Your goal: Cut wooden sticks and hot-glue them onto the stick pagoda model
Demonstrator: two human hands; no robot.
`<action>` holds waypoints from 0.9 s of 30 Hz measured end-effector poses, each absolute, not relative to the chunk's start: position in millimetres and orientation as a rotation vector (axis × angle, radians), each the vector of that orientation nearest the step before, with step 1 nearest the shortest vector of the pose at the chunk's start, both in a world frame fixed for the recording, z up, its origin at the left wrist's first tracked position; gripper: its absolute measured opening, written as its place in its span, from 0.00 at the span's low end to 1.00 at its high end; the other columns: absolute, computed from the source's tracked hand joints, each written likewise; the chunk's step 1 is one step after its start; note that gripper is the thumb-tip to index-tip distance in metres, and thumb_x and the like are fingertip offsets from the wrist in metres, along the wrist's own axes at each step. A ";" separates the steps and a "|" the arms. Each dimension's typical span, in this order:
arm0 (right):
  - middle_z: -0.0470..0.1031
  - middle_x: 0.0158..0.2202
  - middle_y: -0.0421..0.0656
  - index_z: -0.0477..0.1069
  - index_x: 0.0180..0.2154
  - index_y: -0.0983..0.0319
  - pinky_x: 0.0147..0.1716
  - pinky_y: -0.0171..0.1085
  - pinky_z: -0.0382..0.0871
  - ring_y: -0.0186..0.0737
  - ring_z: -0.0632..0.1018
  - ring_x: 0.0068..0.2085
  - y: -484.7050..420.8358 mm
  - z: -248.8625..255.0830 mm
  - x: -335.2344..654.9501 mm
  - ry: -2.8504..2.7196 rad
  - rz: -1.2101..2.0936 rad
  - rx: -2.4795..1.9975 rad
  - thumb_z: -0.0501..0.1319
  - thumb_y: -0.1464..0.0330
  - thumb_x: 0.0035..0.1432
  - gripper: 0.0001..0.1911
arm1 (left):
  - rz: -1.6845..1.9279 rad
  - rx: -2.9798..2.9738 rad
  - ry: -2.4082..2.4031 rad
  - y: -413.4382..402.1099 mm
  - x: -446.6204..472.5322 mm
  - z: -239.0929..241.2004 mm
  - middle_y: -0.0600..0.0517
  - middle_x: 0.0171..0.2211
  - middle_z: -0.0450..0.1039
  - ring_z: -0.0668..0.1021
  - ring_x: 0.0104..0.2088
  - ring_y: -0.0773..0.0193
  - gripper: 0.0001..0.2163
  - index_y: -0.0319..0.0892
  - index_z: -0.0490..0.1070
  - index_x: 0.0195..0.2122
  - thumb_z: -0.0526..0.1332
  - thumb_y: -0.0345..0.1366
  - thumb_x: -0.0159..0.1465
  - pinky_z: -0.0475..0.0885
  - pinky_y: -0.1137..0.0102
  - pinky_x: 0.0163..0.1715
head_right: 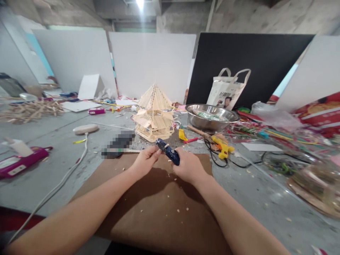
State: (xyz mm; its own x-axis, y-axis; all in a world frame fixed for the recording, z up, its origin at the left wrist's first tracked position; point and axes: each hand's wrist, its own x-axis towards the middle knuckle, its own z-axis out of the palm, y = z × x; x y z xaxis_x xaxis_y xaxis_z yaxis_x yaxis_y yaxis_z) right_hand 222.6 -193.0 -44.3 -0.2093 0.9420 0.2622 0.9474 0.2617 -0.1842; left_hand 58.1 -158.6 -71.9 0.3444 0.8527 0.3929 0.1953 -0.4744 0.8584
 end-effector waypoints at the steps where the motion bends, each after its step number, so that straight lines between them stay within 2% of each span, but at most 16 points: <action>1: 0.71 0.27 0.42 0.62 0.32 0.61 0.25 0.33 0.53 0.39 0.70 0.28 -192.8 -44.4 222.4 -2.216 -0.031 -1.747 0.53 0.70 0.44 0.08 | 1.186 1.909 0.959 -158.5 58.7 -73.8 0.57 0.18 0.54 0.59 0.22 0.72 0.14 0.37 0.63 0.25 0.49 0.42 0.59 0.55 0.76 0.23; 5: 0.71 0.28 0.42 0.61 0.33 0.61 0.26 0.33 0.54 0.39 0.70 0.29 -193.2 -44.4 222.9 -2.198 -0.012 -1.768 0.52 0.69 0.45 0.09 | 1.238 1.926 0.988 -159.3 61.7 -74.8 0.56 0.19 0.58 0.61 0.24 0.71 0.13 0.38 0.65 0.27 0.49 0.42 0.59 0.56 0.76 0.24; 13: 0.71 0.34 0.43 0.61 0.37 0.60 0.29 0.33 0.55 0.42 0.71 0.35 -194.2 -44.8 226.8 -2.221 0.034 -1.674 0.53 0.72 0.44 0.14 | 0.925 1.465 0.647 -159.6 58.6 -66.1 0.62 0.12 0.44 0.50 0.13 0.77 0.18 0.38 0.61 0.24 0.54 0.51 0.53 0.45 0.77 0.13; 19: 0.71 0.30 0.42 0.62 0.34 0.60 0.27 0.32 0.54 0.40 0.71 0.32 -194.8 -43.0 225.4 -2.239 0.049 -1.693 0.53 0.71 0.44 0.10 | 0.754 1.308 0.584 -158.3 50.9 -61.4 0.63 0.11 0.44 0.48 0.11 0.79 0.16 0.39 0.61 0.25 0.57 0.49 0.52 0.43 0.79 0.11; 24: 0.71 0.29 0.43 0.62 0.33 0.61 0.27 0.32 0.54 0.39 0.70 0.31 -193.8 -42.7 223.5 -2.261 0.031 -1.715 0.53 0.70 0.44 0.09 | 0.792 1.380 0.608 -154.9 50.5 -63.6 0.63 0.11 0.44 0.49 0.12 0.78 0.16 0.39 0.61 0.25 0.56 0.49 0.52 0.43 0.78 0.11; 27: 0.71 0.27 0.43 0.62 0.31 0.61 0.25 0.32 0.54 0.38 0.70 0.28 -192.9 -43.1 223.0 -2.257 0.037 -1.760 0.53 0.69 0.45 0.08 | 0.868 1.508 0.652 -152.0 54.1 -72.1 0.63 0.11 0.45 0.51 0.13 0.76 0.16 0.39 0.60 0.25 0.52 0.49 0.55 0.46 0.78 0.13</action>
